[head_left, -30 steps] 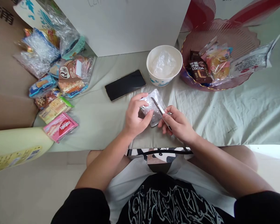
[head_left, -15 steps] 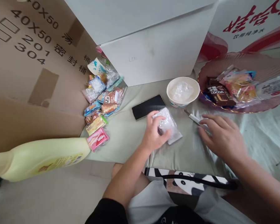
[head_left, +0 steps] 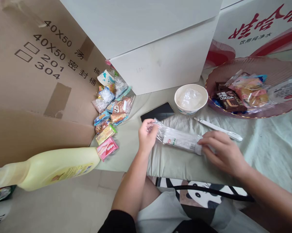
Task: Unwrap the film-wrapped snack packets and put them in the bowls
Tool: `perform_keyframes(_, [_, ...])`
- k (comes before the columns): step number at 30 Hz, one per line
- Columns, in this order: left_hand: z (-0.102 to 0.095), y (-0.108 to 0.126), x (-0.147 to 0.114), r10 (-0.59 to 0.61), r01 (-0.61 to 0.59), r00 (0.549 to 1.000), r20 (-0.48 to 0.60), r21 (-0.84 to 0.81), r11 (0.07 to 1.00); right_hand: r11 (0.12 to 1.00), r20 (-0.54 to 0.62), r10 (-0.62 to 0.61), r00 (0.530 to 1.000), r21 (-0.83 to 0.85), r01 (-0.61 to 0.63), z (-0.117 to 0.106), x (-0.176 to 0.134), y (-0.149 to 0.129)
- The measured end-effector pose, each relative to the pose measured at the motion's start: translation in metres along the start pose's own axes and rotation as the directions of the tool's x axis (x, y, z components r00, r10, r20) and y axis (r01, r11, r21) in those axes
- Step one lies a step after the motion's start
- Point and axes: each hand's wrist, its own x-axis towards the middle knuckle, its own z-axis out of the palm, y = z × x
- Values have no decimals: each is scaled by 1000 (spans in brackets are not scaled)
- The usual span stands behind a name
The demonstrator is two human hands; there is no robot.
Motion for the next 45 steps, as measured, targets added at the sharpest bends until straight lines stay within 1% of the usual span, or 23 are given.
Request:
perform_keyframes(2, [-6, -3, 7, -20, 16, 995, -93, -47, 999, 985, -129, 140, 982, -86, -152, -7, 3, 6])
perform_keyframes(4, [-10, -6, 11, 81, -86, 989, -127, -37, 996, 951, -240, 239, 941, -137, -277, -11, 5, 9])
perform_keyframes(6, [-14, -5, 13, 296, -295, 955, -26, 43, 955, 953, -222, 243, 944, -128, -276, -10, 6, 10])
perform_keyframes(8, [-17, -3, 12, 446, -476, 870, 208, 126, 870, 976, -64, 194, 979, -87, -199, -8, 6, 11])
perform_keyframes(10, [-18, 1, 10, 424, -524, 815, 395, 190, 830, 980, 50, 187, 981, -81, -182, -8, 6, 13])
perform_keyframes(11, [-18, 2, 9, 377, -505, 817, 437, 225, 833, 970, 37, 223, 974, -111, -218, -9, 6, 14])
perform_keyframes(14, [-16, 7, 5, 262, -405, 867, 423, 293, 866, 911, -237, 307, 922, -208, -357, -16, 8, 15])
perform_keyframes(16, [-16, 11, 2, 185, -316, 890, 416, 270, 910, 923, -325, 265, 908, -187, -337, -20, 8, 10])
perform_keyframes(17, [-15, 13, 1, 123, -249, 887, 446, 237, 939, 943, -279, 246, 928, -150, -295, -20, 7, 5])
perform_keyframes(19, [-12, 17, -3, -21, -85, 822, 569, 159, 984, 969, -34, 243, 970, -37, -244, -17, 5, -6])
perform_keyframes(21, [-7, 20, -7, -88, 55, 739, 668, 69, 996, 948, 242, 287, 927, 69, -311, -9, 2, -17])
perform_keyframes(22, [-4, 22, -9, -80, 102, 732, 677, 8, 995, 922, 326, 317, 891, 113, -369, -5, 1, -21])
perform_keyframes(25, [5, 28, -16, -45, 215, 781, 623, -201, 956, 799, 403, 427, 809, 250, -547, 2, -1, -27])
perform_keyframes(28, [4, 34, -21, -66, 326, 768, 637, -300, 897, 654, 399, 518, 756, 385, -651, 3, -2, -25])
perform_keyframes(31, [1, 33, -26, 0, 224, 778, 629, -277, 934, 469, 404, 565, 719, 560, -683, 4, -2, -25])
perform_keyframes(32, [1, 30, -29, 45, 149, 785, 618, -258, 955, 357, 441, 561, 700, 635, -685, 6, -1, -26])
perform_keyframes(34, [6, 21, -36, 123, 27, 786, 606, -232, 972, 48, 599, 485, 637, 710, -703, 10, 3, -32])
perform_keyframes(36, [10, 6, -45, 141, -4, 790, 596, -225, 974, -218, 721, 378, 581, 679, -701, 17, 8, -38])
perform_keyframes(37, [9, -3, -48, 127, 5, 795, 593, -216, 976, -297, 751, 351, 560, 656, -693, 21, 10, -41])
perform_keyframes(39, [-2, -21, -48, 105, -9, 844, 526, -182, 983, -380, 761, 365, 537, 648, -660, 27, 13, -43])
perform_keyframes(40, [-13, -29, -44, 92, -21, 855, 510, -143, 990, -406, 756, 385, 529, 654, -639, 29, 14, -43])
perform_keyframes(42, [-41, -42, -30, 77, -35, 924, 375, -116, 993, -443, 752, 404, 521, 659, -607, 28, 13, -39])
perform_keyframes(45, [-81, -48, 0, 77, 3, 960, 270, -286, 958, -406, 719, 399, 569, 695, -594, 16, 11, -30])
